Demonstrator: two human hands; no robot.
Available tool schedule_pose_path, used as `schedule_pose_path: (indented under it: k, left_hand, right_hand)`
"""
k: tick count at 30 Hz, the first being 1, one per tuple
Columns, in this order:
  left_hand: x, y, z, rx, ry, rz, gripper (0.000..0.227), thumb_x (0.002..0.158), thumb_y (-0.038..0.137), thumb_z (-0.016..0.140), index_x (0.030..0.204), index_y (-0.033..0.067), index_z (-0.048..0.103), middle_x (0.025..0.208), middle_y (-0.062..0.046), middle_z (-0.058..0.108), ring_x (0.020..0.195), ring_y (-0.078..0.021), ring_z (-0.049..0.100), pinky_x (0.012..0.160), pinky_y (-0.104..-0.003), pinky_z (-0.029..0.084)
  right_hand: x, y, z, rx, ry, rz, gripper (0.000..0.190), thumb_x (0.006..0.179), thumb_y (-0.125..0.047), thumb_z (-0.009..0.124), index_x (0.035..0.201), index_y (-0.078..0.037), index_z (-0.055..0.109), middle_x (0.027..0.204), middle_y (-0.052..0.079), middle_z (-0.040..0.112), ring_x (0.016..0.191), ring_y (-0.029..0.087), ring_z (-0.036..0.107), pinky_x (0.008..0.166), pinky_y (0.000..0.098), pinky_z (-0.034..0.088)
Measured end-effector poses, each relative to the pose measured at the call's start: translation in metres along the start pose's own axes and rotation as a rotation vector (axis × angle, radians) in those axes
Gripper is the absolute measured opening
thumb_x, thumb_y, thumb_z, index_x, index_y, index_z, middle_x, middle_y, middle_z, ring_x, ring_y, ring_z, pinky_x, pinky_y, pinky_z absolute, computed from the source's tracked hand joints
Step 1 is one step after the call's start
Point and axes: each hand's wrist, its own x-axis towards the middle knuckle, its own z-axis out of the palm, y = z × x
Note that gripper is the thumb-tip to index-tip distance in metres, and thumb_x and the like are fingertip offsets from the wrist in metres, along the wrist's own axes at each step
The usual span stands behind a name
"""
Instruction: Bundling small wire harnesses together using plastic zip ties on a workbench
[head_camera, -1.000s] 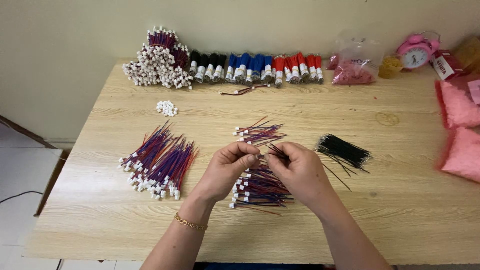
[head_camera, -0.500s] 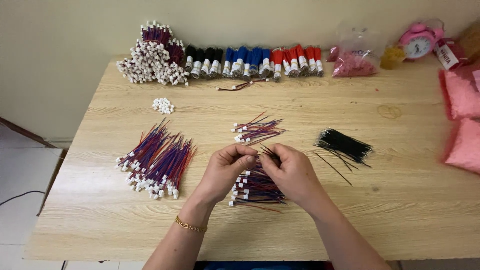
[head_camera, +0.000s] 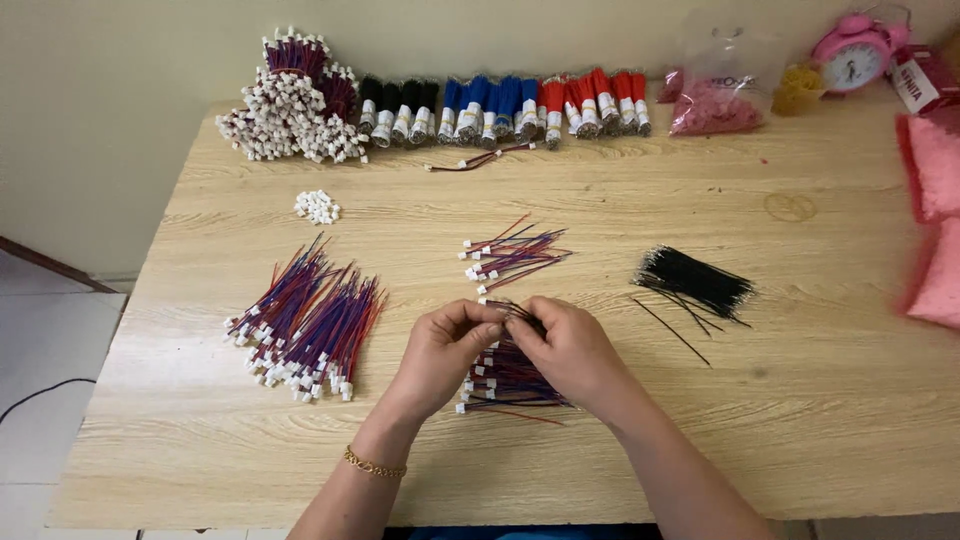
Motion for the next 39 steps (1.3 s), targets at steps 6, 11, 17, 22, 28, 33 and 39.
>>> schedule_pose_path:
  k: [6, 11, 17, 22, 28, 33, 39]
  left_hand:
    - [0.009, 0.007, -0.018, 0.65, -0.002, 0.157, 0.014, 0.083, 0.02, 0.074, 0.093, 0.0108, 0.076, 0.084, -0.015, 0.07, 0.086, -0.0358, 0.065, 0.078, -0.042, 0.051]
    - [0.049, -0.027, -0.02, 0.966, 0.142, 0.114, 0.017, 0.084, 0.033, 0.073, 0.093, 0.0192, 0.076, 0.088, -0.004, 0.068, 0.085, -0.0237, 0.064, 0.075, -0.033, 0.053]
    - [0.067, -0.015, -0.012, 1.227, 0.134, 0.083, 0.02, 0.08, 0.036, 0.07, 0.087, 0.0187, 0.076, 0.083, -0.007, 0.067, 0.084, -0.0309, 0.067, 0.072, -0.04, 0.055]
    - [0.07, -0.025, -0.016, 1.216, 0.132, 0.091, 0.021, 0.078, 0.035, 0.07, 0.088, 0.0168, 0.075, 0.079, -0.01, 0.068, 0.081, -0.0335, 0.069, 0.072, -0.045, 0.057]
    - [0.028, 0.036, -0.001, 0.788, 0.145, 0.117, 0.02, 0.081, 0.022, 0.07, 0.099, 0.0138, 0.073, 0.082, -0.013, 0.074, 0.085, -0.0341, 0.071, 0.072, -0.045, 0.055]
    - [0.011, 0.046, 0.01, 0.16, 0.041, 0.108, 0.019, 0.085, 0.014, 0.072, 0.102, 0.0054, 0.074, 0.081, -0.012, 0.073, 0.079, -0.0138, 0.06, 0.07, -0.029, 0.053]
    - [0.009, 0.039, 0.011, 0.043, 0.017, 0.074, 0.016, 0.086, 0.014, 0.073, 0.097, 0.0024, 0.073, 0.072, -0.006, 0.069, 0.069, -0.0099, 0.058, 0.062, -0.022, 0.051]
  right_hand:
    - [0.022, 0.025, -0.008, 0.133, 0.131, 0.022, 0.035, 0.102, -0.028, 0.048, 0.089, 0.001, 0.064, 0.066, 0.022, 0.059, 0.066, 0.03, 0.059, 0.067, 0.044, 0.05]
    - [0.012, 0.011, -0.03, 0.186, 0.24, 0.023, 0.026, 0.101, -0.026, 0.05, 0.099, -0.005, 0.065, 0.064, 0.007, 0.058, 0.065, 0.019, 0.056, 0.067, 0.0342, 0.052]
    - [0.019, 0.042, -0.026, 0.234, 0.21, -0.048, 0.021, 0.102, -0.022, 0.048, 0.099, -0.006, 0.06, 0.063, 0.006, 0.054, 0.056, 0.016, 0.048, 0.057, 0.0304, 0.046]
    - [0.018, 0.038, -0.021, 0.404, 0.139, -0.036, 0.017, 0.096, -0.018, 0.06, 0.096, -0.003, 0.068, 0.062, 0.005, 0.061, 0.045, 0.01, 0.053, 0.049, 0.0239, 0.046]
    - [0.013, 0.016, -0.02, 0.37, 0.161, -0.055, 0.015, 0.088, -0.011, 0.069, 0.1, -0.002, 0.071, 0.064, 0.008, 0.066, 0.042, 0.009, 0.052, 0.045, 0.0212, 0.044]
    - [-0.003, -0.023, -0.03, 0.145, 0.123, -0.049, 0.015, 0.087, -0.012, 0.068, 0.1, -0.009, 0.076, 0.077, 0.008, 0.076, 0.071, 0.013, 0.065, 0.072, 0.0315, 0.054]
    - [-0.01, -0.03, -0.031, 0.079, 0.102, -0.063, 0.015, 0.087, -0.013, 0.067, 0.097, -0.011, 0.077, 0.075, 0.01, 0.075, 0.073, 0.017, 0.069, 0.072, 0.0336, 0.054]
